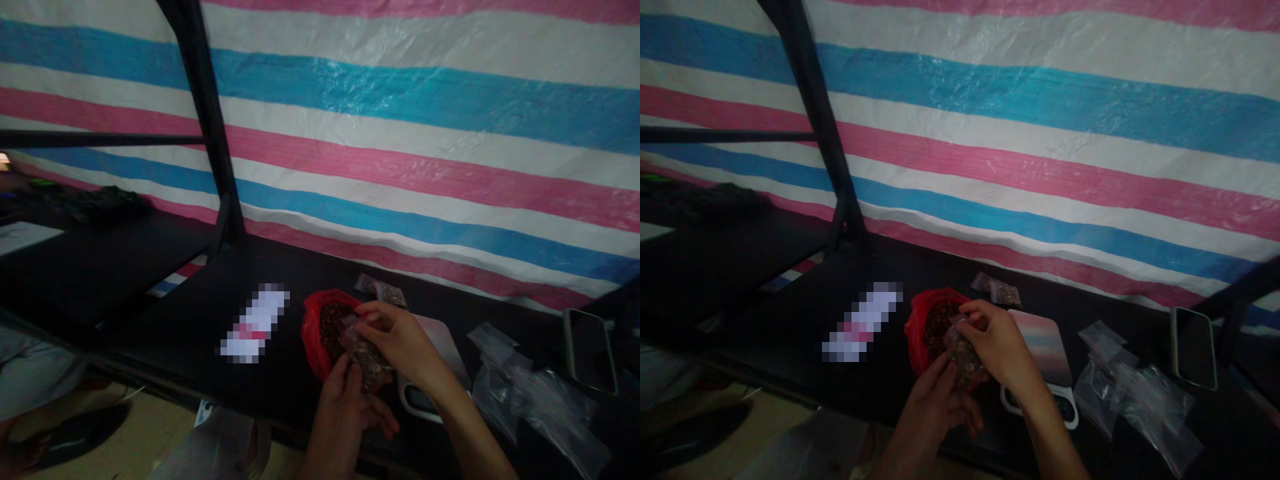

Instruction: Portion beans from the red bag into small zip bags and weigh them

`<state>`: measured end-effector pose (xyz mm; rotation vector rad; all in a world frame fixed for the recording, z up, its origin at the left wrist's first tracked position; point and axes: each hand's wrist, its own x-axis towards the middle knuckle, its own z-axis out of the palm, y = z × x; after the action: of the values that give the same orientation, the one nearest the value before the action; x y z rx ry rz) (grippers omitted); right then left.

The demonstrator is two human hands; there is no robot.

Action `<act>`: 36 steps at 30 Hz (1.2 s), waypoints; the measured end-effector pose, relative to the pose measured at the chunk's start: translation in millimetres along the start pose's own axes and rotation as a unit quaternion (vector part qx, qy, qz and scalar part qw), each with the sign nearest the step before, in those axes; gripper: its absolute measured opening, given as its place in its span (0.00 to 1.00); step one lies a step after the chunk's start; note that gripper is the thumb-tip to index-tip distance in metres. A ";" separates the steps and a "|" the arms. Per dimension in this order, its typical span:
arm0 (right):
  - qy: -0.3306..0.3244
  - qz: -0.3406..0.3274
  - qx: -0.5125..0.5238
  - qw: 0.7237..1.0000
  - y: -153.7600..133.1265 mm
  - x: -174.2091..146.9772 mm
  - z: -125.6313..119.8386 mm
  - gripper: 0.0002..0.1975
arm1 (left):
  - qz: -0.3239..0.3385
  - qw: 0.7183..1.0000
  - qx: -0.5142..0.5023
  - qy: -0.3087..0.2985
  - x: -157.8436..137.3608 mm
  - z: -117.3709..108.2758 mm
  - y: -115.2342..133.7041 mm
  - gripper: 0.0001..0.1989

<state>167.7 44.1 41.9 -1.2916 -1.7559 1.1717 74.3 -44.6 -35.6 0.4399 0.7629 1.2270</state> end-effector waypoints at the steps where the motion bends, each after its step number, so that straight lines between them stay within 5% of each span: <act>1: -0.009 0.010 -0.001 1.000 -1.9 -0.3 0.4 0.11 | -0.004 1.000 -0.001 0.003 -0.1 -0.5 -0.9 0.37; 26: -0.006 0.000 -0.010 1.000 -0.6 -3.8 5.5 0.13 | -0.034 0.991 0.126 0.018 -15.8 7.3 30.2 0.52; 31: -0.024 -0.026 0.055 0.998 0.9 -6.7 -6.4 0.15 | 0.022 0.980 0.187 0.068 -18.2 5.3 29.7 0.51; 36: -0.023 -0.053 0.125 0.990 -2.3 -13.9 -23.5 0.20 | 0.137 0.938 0.297 0.111 -27.9 -3.4 40.6 0.37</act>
<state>191.7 37.1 53.1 -1.0188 -1.6286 1.3200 40.7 -59.2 -2.6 0.9381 1.3103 1.3053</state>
